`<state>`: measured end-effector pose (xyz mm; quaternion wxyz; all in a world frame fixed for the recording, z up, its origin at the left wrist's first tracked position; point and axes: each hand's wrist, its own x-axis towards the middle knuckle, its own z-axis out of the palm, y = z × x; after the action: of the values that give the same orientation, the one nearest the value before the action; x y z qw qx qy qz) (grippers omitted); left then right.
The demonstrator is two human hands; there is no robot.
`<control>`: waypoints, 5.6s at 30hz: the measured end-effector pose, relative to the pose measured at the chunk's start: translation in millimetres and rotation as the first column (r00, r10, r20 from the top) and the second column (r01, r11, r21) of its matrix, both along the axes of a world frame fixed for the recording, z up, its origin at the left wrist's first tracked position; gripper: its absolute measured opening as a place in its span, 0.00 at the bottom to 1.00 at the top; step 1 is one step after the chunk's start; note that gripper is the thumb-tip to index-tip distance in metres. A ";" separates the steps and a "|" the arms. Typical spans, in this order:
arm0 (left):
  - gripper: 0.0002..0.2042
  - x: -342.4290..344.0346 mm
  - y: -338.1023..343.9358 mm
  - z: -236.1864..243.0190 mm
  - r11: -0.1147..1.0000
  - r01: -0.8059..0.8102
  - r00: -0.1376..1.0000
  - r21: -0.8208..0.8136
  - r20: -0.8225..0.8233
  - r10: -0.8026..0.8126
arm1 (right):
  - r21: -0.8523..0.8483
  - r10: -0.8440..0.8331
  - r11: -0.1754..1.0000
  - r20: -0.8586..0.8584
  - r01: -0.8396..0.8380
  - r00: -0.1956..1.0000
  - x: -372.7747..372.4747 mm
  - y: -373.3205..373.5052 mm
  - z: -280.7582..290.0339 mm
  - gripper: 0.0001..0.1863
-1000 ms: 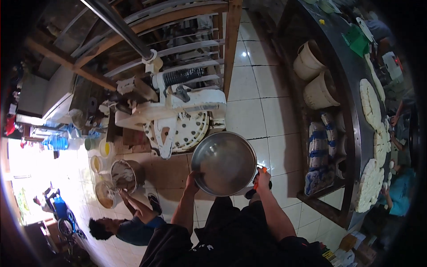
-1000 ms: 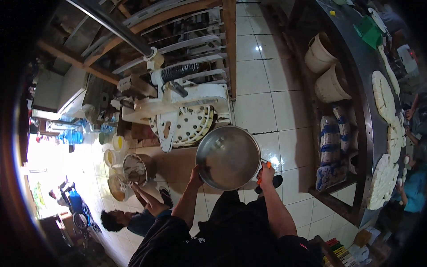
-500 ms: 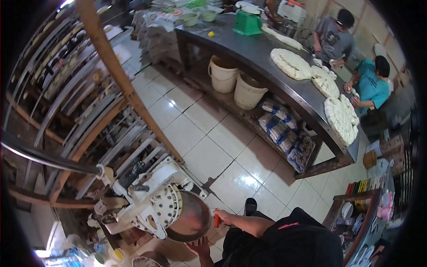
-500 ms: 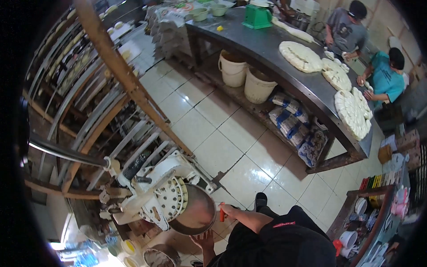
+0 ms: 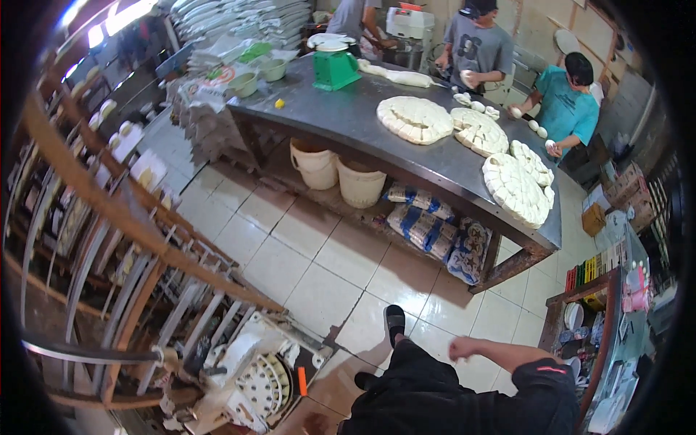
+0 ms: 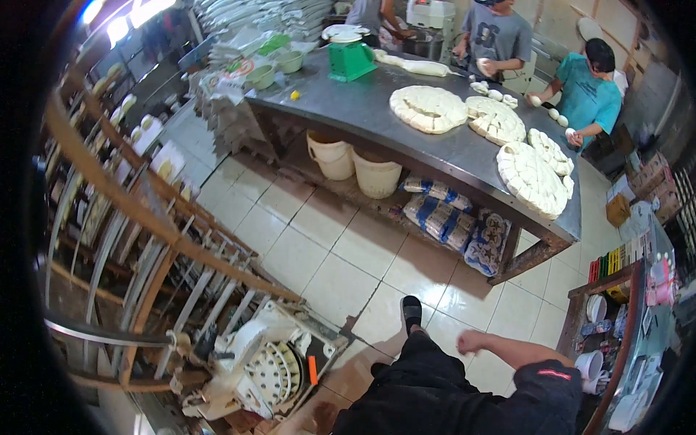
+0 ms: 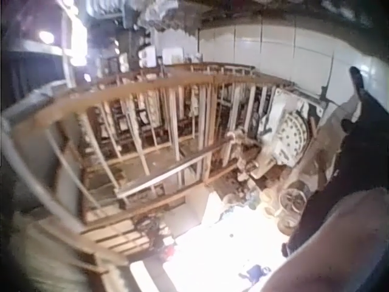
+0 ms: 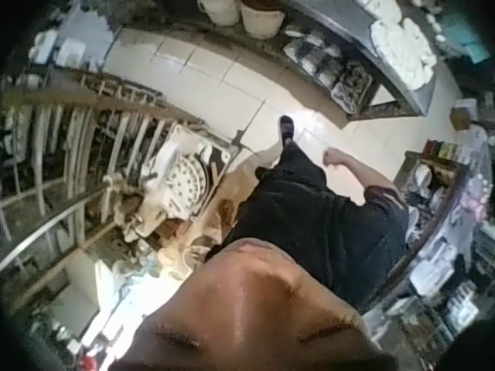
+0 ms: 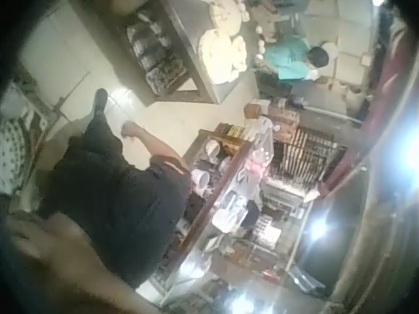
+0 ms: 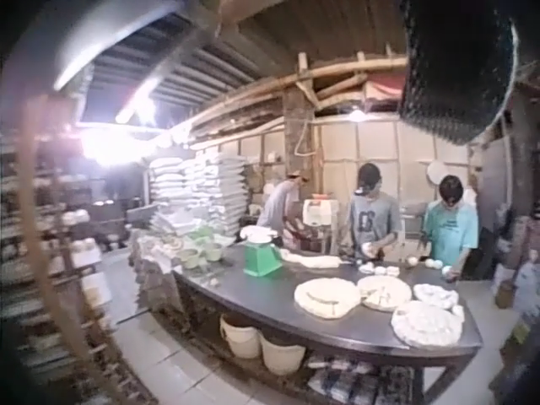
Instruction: Using a manual dough divider to cut dough and then shaping the pieces by hand on a bakery table.
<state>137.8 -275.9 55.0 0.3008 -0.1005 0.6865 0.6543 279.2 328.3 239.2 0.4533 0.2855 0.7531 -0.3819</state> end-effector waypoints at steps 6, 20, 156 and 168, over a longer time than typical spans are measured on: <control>0.15 -42.9 84.9 40.5 0.990 0.130 0.991 -0.044 -0.005 -0.131 | -0.551 -0.382 0.637 0.381 0.539 0.842 65.2 6.4 13.8 0.21; 0.14 -133.5 343.2 95.4 0.967 0.242 0.965 -0.085 -0.080 -0.249 | -0.603 -0.540 0.515 0.324 0.609 0.777 16.7 166.2 45.2 0.25; 0.18 -373.6 976.5 361.7 0.386 0.896 0.388 0.219 0.032 -0.921 | -0.313 -0.433 0.032 -0.860 0.949 -0.270 -240.6 401.2 154.5 0.16; 0.33 -395.2 978.3 318.6 0.929 0.348 0.936 0.123 -0.103 -0.336 | -0.368 -0.520 0.332 -0.840 0.869 -0.157 -293.0 468.7 172.4 0.15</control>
<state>-257.5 702.4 373.6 0.3887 0.0683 0.6576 0.6417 -13.8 797.0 411.7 -0.3678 0.4722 0.6148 -0.5136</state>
